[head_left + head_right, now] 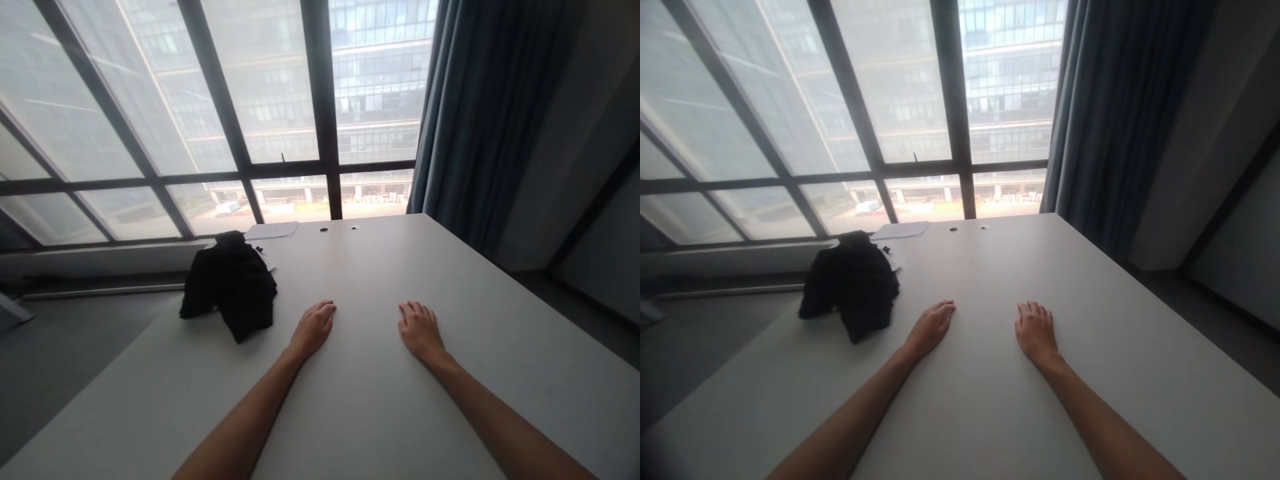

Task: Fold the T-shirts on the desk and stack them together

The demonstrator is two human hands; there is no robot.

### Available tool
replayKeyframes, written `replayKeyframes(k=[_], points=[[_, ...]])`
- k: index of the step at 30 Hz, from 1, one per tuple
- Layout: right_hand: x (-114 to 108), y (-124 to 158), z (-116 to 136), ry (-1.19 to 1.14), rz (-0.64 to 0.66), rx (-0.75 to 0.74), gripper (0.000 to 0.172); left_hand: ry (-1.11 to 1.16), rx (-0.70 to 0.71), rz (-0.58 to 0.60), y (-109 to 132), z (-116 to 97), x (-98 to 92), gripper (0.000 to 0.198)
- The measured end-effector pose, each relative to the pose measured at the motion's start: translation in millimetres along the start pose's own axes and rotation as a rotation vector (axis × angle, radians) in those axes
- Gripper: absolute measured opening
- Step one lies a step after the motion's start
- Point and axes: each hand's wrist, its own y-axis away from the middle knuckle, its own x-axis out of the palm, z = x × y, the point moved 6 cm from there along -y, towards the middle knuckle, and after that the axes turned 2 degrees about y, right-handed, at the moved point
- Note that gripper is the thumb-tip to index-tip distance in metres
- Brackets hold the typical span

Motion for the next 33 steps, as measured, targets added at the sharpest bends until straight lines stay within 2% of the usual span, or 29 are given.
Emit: replayKeyframes(k=[21,33], points=[[11.7,-0.2,-5.8,-0.017,-0.039,-0.044,0.04,-0.015,-0.016,-0.008,3.5,-2.3,-2.5,0.03],[11.3,-0.1,-5.9,-0.028,-0.031,-0.042,0.04,-0.001,-0.018,0.0,3.0,-1.7,-0.9,0.03]])
